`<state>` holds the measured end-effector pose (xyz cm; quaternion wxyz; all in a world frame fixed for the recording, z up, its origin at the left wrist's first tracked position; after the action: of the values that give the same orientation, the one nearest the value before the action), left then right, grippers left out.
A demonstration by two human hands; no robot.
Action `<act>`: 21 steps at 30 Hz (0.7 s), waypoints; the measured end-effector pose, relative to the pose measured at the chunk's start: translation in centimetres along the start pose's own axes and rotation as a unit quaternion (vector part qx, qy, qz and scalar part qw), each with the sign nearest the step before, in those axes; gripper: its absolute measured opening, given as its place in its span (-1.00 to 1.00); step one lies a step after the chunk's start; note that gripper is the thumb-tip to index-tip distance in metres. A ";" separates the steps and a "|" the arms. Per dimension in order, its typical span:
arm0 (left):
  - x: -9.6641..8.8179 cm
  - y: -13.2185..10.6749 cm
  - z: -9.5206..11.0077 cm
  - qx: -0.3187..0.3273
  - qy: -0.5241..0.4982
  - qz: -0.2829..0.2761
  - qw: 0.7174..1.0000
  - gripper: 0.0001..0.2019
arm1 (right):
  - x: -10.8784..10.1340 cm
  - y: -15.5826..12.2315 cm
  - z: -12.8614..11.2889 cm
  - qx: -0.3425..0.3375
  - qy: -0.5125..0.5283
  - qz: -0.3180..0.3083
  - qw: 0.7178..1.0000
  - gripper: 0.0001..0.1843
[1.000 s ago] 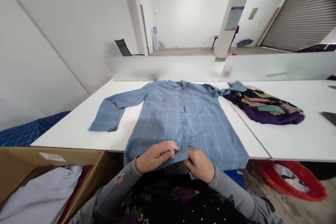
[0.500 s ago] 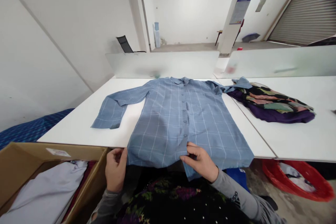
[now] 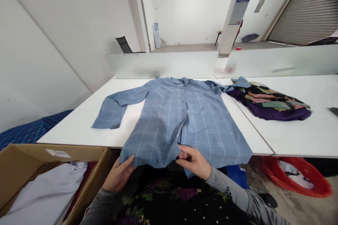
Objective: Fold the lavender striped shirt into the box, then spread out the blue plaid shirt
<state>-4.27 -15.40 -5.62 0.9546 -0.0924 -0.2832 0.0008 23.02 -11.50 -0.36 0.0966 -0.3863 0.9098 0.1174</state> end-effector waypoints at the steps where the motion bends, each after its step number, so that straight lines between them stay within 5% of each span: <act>1: 0.1 0.0 0.2 0.007 -0.016 0.009 1.000 -0.43 | -0.2 0.0 -1.0 -0.018 -0.049 0.009 0.999 -0.83; 5: 0.0 0.0 0.5 0.025 -0.021 0.075 0.997 -0.48 | -0.4 -0.3 -3.8 -0.101 -0.201 0.008 0.974 -0.83; 7: -0.2 -0.1 0.4 0.029 -0.007 0.091 0.995 -0.50 | -0.1 -0.5 -3.5 -0.085 -0.204 0.000 0.975 -0.79; 11: -1.1 -0.3 -0.2 0.017 0.040 0.098 0.994 -0.47 | 0.7 -1.2 -0.5 0.016 -0.026 0.011 0.999 -0.72; 14: -1.6 -0.5 -0.8 0.004 0.064 0.106 0.992 -0.40 | 1.6 -2.1 1.0 0.051 0.110 -0.006 0.993 -0.67; 21: -1.5 -0.5 -2.3 -0.007 0.096 0.085 0.992 -0.43 | 1.3 -4.5 5.0 0.141 0.117 0.020 0.983 -0.67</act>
<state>-4.31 -16.41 -8.24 0.9732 -0.1228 -0.1811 0.0709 25.84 -14.00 -6.11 0.0409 -0.3619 0.9296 -0.0560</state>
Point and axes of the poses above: each hand's wrist, its own y-axis towards the middle knuckle, its own x-axis out of the palm, z = x × y, the point moved 6 cm from there along y, towards the middle knuckle, and after that the axes turned 15 degrees about -z, right-handed, at the moved point
